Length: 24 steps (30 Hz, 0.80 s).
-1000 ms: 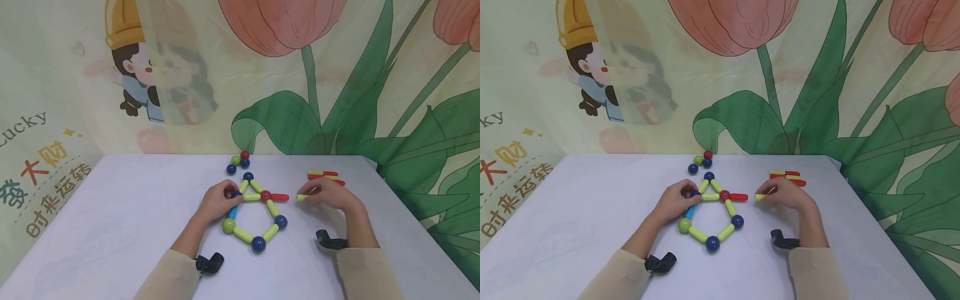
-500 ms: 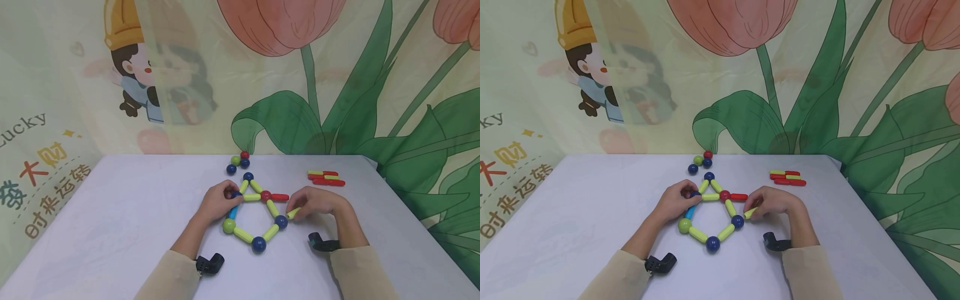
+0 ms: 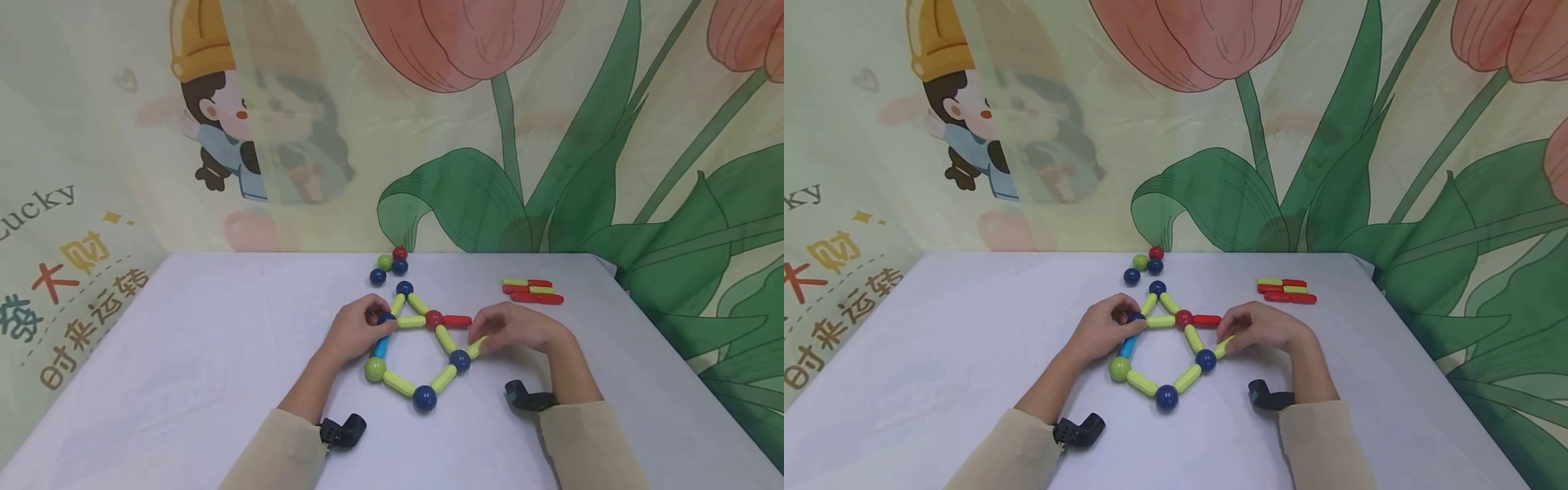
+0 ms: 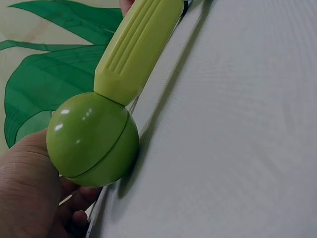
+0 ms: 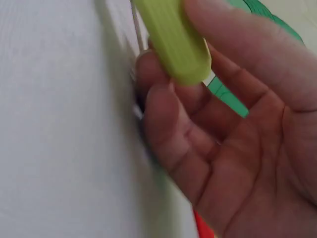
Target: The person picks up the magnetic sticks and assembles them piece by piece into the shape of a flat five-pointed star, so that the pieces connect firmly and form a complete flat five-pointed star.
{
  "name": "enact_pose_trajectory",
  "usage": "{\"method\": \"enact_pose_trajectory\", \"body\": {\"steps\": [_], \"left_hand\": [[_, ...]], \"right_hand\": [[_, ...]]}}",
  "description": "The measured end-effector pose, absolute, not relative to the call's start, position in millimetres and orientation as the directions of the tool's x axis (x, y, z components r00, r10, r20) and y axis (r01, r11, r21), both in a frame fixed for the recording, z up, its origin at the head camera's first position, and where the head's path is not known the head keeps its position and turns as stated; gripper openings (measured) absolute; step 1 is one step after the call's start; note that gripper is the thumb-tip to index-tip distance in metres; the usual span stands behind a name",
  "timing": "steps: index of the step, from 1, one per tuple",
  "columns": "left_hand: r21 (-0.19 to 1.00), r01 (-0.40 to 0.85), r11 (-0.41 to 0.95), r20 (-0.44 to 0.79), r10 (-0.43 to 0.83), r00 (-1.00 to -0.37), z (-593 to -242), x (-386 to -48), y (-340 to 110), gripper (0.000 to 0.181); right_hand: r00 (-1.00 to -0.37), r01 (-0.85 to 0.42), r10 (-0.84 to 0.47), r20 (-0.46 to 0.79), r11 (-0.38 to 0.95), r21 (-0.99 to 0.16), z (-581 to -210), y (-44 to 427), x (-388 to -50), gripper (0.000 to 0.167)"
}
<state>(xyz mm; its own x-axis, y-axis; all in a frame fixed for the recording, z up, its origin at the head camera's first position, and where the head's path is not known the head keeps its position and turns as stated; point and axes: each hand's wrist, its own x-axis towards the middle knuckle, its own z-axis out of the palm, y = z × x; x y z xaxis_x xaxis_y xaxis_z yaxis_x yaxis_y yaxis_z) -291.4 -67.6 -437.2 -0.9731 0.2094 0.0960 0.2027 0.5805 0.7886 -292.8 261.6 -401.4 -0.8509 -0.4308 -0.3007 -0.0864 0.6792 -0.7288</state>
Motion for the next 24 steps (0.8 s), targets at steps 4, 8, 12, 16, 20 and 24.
{"method": "enact_pose_trajectory", "body": {"steps": [4,8,12,16,20,24], "left_hand": [[0.791,0.199,0.578,0.091,0.211,-0.973,-437.0,-291.1,-67.7,0.027],[0.796,0.191,0.575,0.086,0.205,-0.975,-438.2,-291.3,-67.5,0.027],[0.799,0.182,0.573,0.084,0.194,-0.977,-439.1,-291.2,-68.8,0.027],[0.798,0.186,0.574,0.086,0.197,-0.977,-440.5,-291.4,-68.9,0.027],[0.799,0.2,0.567,0.097,0.208,-0.973,-440.9,-291.4,-68.1,0.026],[0.801,0.208,0.561,0.101,0.215,-0.971,-438.8,-291.0,-68.7,0.026]], "right_hand": [[-0.903,-0.023,-0.332,-0.272,0.67,-0.742,-407.9,266.0,-295.0,0.03],[-0.927,0.023,-0.268,-0.264,0.662,-0.75,-410.6,263.8,-296.8,0.034],[-0.934,0.022,-0.253,-0.253,0.664,-0.748,-409.8,258.1,-298.5,0.035],[-0.941,0.016,-0.232,-0.245,0.695,-0.719,-406.1,253.0,-299.1,0.031],[-0.969,0.005,-0.161,-0.19,0.749,-0.662,-399.1,245.8,-300.0,0.029],[-0.988,-0.015,-0.108,-0.11,0.78,-0.626,-388.4,229.7,-306.5,0.033]]}}
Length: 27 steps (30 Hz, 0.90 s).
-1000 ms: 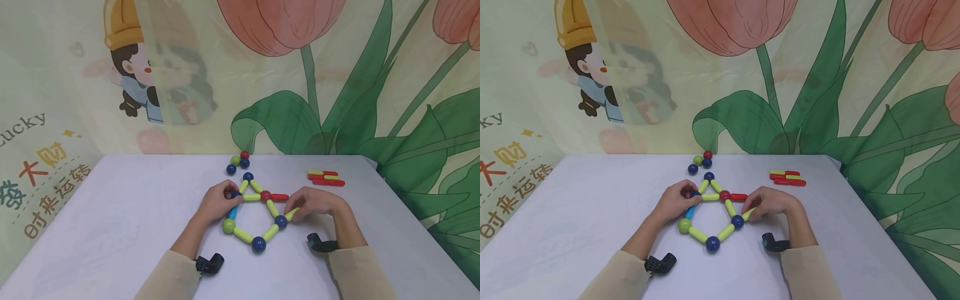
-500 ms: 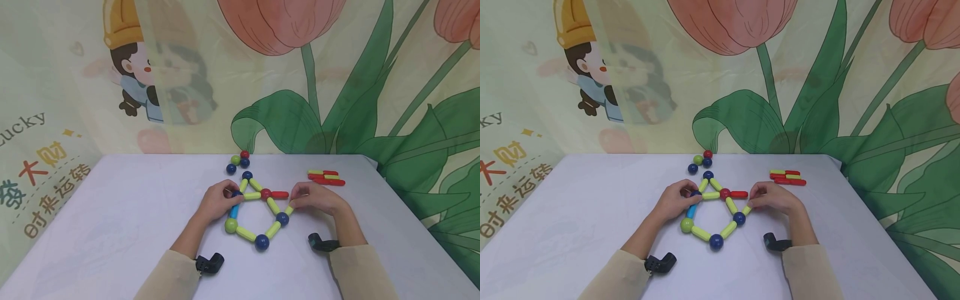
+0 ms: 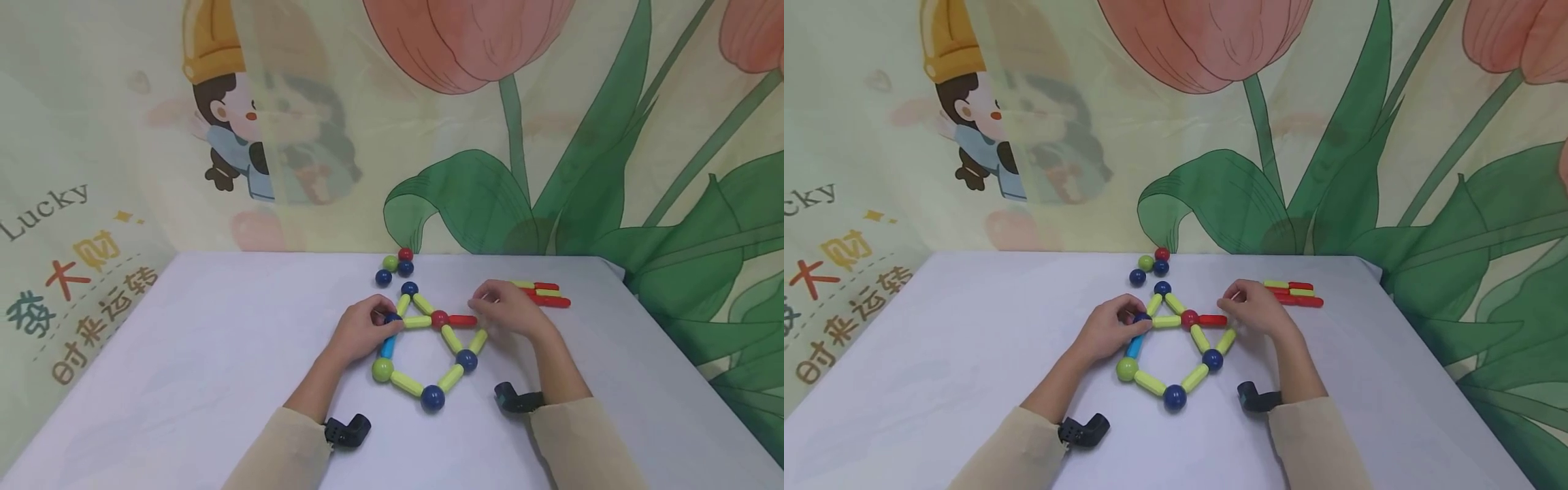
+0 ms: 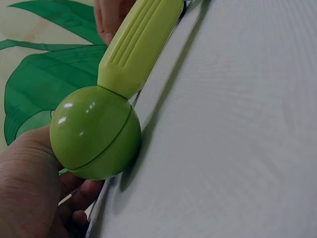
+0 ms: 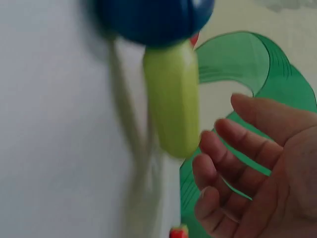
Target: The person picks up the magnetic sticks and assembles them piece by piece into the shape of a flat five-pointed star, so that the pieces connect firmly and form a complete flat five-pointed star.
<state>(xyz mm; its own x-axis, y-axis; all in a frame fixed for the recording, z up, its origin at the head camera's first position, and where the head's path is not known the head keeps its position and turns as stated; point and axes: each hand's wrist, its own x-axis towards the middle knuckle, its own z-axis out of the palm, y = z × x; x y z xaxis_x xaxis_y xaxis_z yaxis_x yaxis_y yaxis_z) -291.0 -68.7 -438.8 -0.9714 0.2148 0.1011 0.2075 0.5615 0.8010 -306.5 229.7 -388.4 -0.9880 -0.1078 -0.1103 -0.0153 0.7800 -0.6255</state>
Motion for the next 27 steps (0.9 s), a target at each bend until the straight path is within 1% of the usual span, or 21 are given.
{"method": "enact_pose_trajectory", "body": {"steps": [5,10,13,18,22,27], "left_hand": [[0.801,0.199,0.564,0.095,0.208,-0.973,-435.7,-289.8,-69.8,0.026],[0.801,0.201,0.564,0.093,0.214,-0.972,-437.7,-291.0,-69.2,0.026],[0.806,0.207,0.554,0.092,0.229,-0.969,-439.5,-292.3,-66.4,0.026],[0.812,0.217,0.542,0.093,0.247,-0.965,-440.6,-292.0,-63.4,0.025],[0.803,0.205,0.559,0.09,0.227,-0.97,-439.9,-293.4,-66.8,0.026],[0.799,0.194,0.57,0.081,0.217,-0.973,-440.5,-293.3,-69.4,0.027]], "right_hand": [[-0.995,-0.054,-0.092,-0.028,0.772,-0.634,-374.3,198.9,-319.4,0.038],[-0.997,-0.057,-0.076,0.001,0.73,-0.681,-374.6,174.2,-337.8,0.041],[-0.998,-0.031,-0.057,-0.013,0.705,-0.708,-378.6,164.5,-347.9,0.043],[-0.997,0.025,-0.042,-0.072,0.672,-0.74,-383.5,149.6,-361.0,0.045],[-0.994,0.022,-0.07,-0.086,0.64,-0.768,-385.9,133.9,-373.3,0.046],[-0.988,0.017,-0.104,-0.11,0.647,-0.762,-392.0,121.5,-383.8,0.046]]}}
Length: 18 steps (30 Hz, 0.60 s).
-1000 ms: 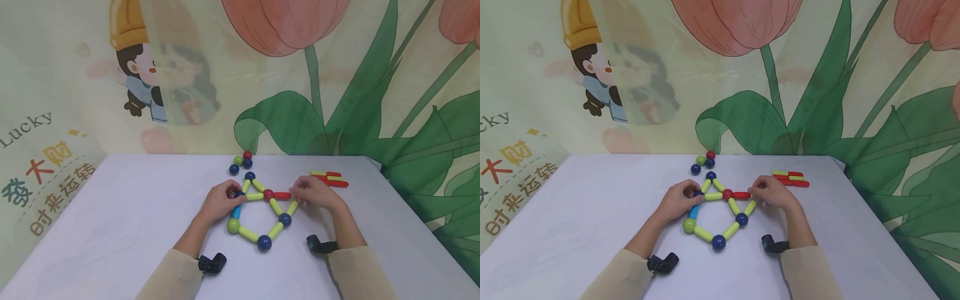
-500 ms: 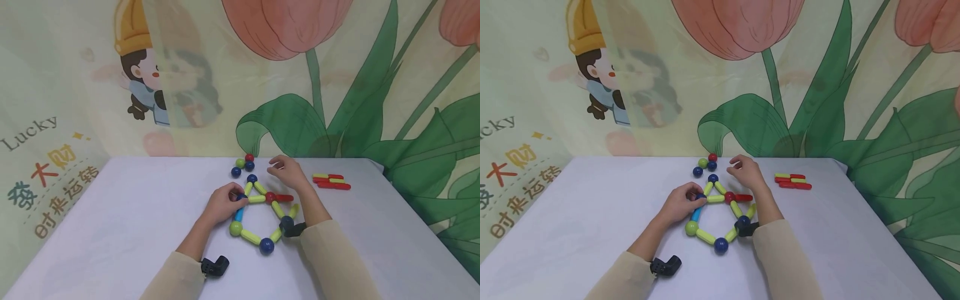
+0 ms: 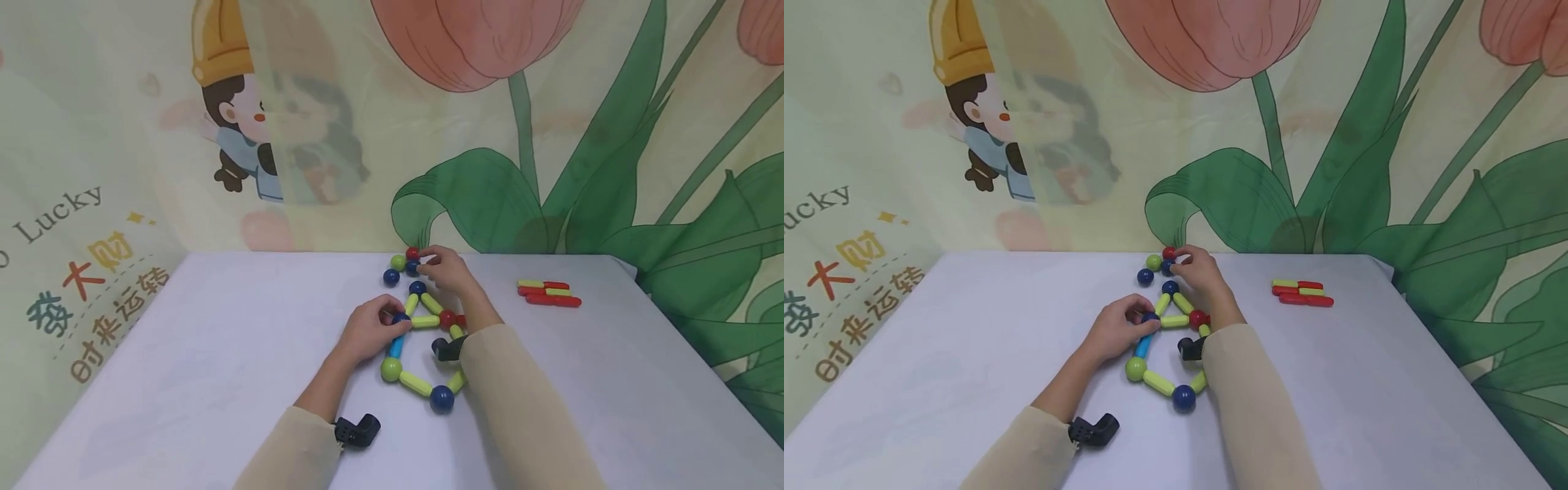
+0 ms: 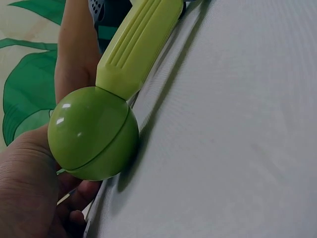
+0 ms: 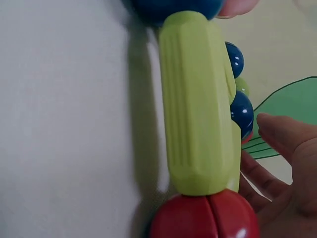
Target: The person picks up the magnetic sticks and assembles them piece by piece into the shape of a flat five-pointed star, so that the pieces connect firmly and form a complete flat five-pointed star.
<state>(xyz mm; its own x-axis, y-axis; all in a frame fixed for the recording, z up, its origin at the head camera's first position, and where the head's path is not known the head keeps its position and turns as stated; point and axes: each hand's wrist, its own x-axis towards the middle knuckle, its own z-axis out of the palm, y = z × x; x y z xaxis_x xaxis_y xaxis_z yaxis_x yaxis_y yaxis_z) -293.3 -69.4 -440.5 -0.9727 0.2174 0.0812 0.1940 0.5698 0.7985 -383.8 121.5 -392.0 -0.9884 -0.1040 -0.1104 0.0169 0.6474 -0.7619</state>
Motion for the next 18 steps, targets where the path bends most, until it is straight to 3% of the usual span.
{"method": "enact_pose_trajectory", "body": {"steps": [5,18], "left_hand": [[0.801,0.186,0.569,0.074,0.214,-0.974,-441.5,-291.3,-68.3,0.026],[0.807,0.189,0.559,0.086,0.206,-0.975,-439.9,-291.5,-68.2,0.025]], "right_hand": [[-0.98,0.003,-0.143,-0.137,0.68,-0.734,-395.5,118.1,-386.4,0.047],[-0.992,0.003,-0.087,-0.093,0.718,-0.696,-395.3,117.3,-382.6,0.037]]}}
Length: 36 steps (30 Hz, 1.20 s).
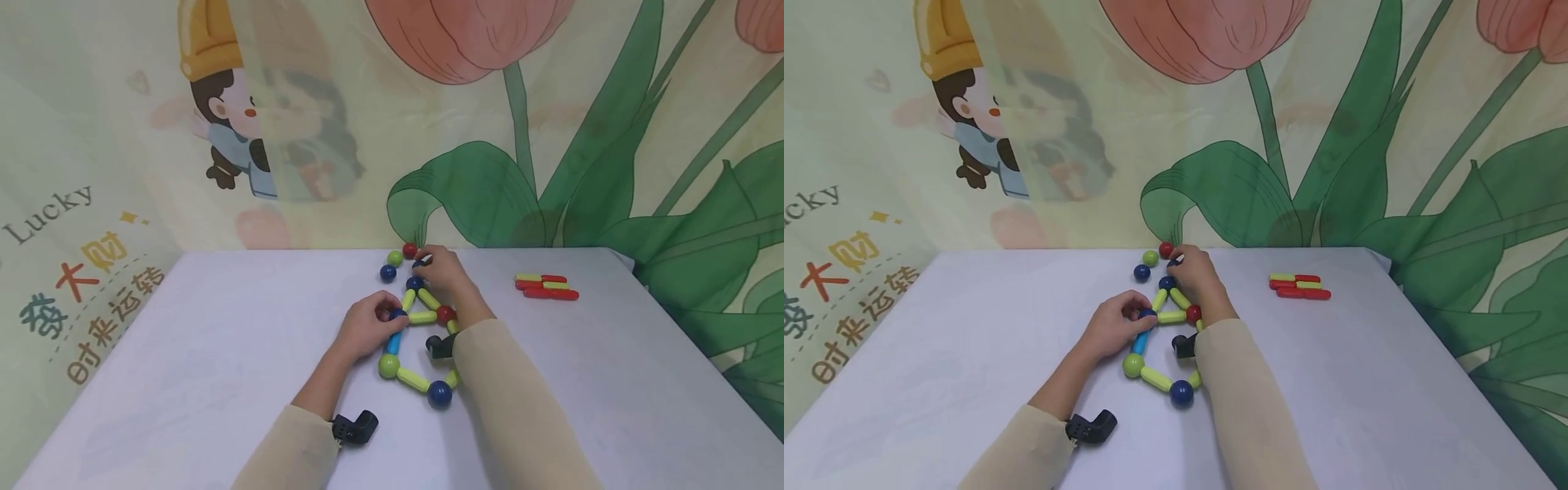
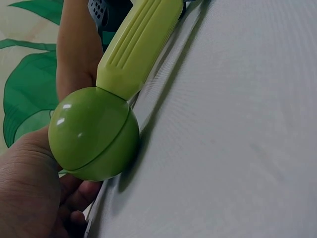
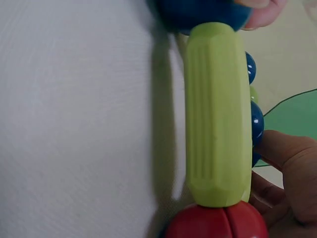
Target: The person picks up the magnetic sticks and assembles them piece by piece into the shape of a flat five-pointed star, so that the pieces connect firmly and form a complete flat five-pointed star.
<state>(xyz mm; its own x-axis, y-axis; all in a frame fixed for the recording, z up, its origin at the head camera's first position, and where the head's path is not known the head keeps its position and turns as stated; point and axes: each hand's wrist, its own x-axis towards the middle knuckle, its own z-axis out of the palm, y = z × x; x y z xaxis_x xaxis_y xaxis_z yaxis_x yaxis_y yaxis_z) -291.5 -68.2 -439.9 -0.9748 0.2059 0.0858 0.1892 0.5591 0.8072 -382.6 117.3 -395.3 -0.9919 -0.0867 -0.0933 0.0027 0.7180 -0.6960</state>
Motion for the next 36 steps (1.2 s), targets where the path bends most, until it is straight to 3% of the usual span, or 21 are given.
{"method": "enact_pose_trajectory", "body": {"steps": [7,21,36], "left_hand": [[0.807,0.184,0.561,0.076,0.211,-0.975,-437.7,-292.8,-66.5,0.026],[0.805,0.182,0.564,0.087,0.191,-0.978,-438.7,-293.1,-69.6,0.025],[0.795,0.199,0.573,0.11,0.186,-0.976,-439.2,-290.4,-65.2,0.025]], "right_hand": [[-0.997,0.033,-0.034,-0.074,0.654,-0.756,-388.4,127.8,-379.3,0.039],[-0.994,-0.011,-0.1,-0.052,0.54,-0.841,-355.9,159.9,-361.6,0.042],[-0.999,0.033,-0.014,-0.047,0.506,-0.862,-382.4,229.3,-315.8,0.052]]}}
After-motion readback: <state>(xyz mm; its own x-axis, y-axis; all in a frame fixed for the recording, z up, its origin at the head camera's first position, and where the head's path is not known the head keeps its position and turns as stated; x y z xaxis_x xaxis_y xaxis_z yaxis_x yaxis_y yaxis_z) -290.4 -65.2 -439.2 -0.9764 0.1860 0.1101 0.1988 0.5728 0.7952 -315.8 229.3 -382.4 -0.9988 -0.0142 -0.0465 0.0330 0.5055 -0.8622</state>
